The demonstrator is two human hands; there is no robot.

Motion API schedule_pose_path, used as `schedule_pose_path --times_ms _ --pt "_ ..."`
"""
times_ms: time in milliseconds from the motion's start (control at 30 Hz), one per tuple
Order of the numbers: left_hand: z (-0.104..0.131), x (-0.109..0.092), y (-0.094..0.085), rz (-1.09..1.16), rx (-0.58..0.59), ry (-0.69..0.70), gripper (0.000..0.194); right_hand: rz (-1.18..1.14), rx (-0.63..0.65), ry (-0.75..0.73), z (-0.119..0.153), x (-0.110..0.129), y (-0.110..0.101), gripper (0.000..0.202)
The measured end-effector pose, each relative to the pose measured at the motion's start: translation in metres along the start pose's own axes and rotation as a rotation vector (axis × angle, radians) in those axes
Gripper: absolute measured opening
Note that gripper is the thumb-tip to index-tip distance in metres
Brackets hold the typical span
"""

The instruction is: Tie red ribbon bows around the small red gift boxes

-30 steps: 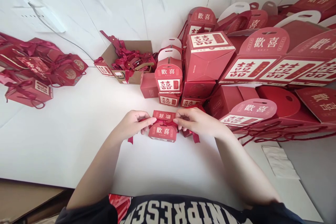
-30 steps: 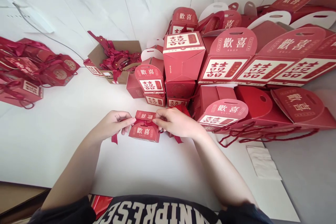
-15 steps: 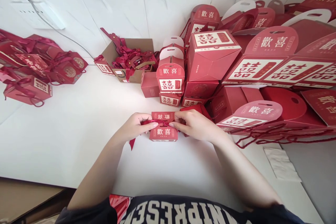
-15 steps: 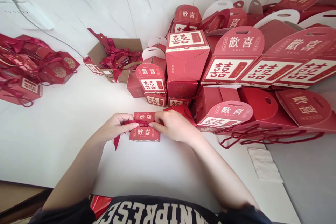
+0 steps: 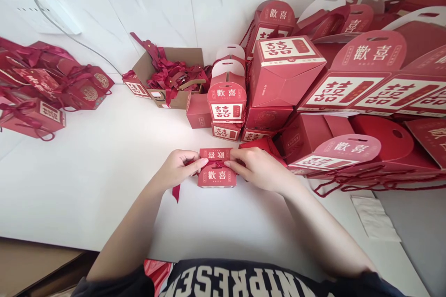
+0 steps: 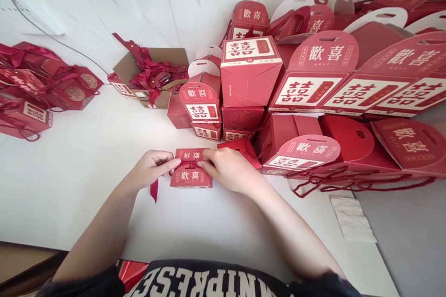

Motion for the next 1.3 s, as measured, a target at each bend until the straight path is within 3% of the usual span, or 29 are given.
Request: schedule_pose_path --times_ms 267,433,633,767,900,1167,1300 --pt "-0.003 0.007 -0.002 0.043 0.111 -0.005 0.041 -0.056 -0.001 -0.051 0.0 0.001 -0.009 0.029" --pt "0.009 0.001 -0.013 -0.079 0.142 0.01 0.041 -0.04 -0.053 -0.061 0.002 0.01 -0.015 0.025" --pt "0.038 -0.038 -0.022 -0.519 -0.164 0.387 0.036 0.038 -0.096 0.063 0.007 0.02 -0.017 0.025" --pt "0.04 -0.045 -0.017 -0.566 -0.134 0.485 0.037 0.065 -0.075 0.07 0.008 0.023 -0.015 0.025" --pt "0.031 -0.034 -0.018 -0.46 -0.075 0.344 0.036 0.067 -0.062 0.043 0.009 0.024 -0.018 0.024" --pt "0.017 0.002 -0.013 -0.199 0.188 -0.174 0.048 0.016 0.098 0.081 0.01 0.009 -0.01 0.029" --pt "0.013 0.005 -0.006 -0.167 0.24 -0.236 0.045 -0.008 0.157 0.083 0.007 0.006 -0.006 0.037"
Point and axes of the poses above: each hand's wrist, its own z-axis away from the middle knuckle, its own y-axis out of the palm, x = y × z, the point moved 4 cm from there along -z, towards the middle knuckle, and after that the axes turned 8 degrees about -y, right-handed, at the moved point
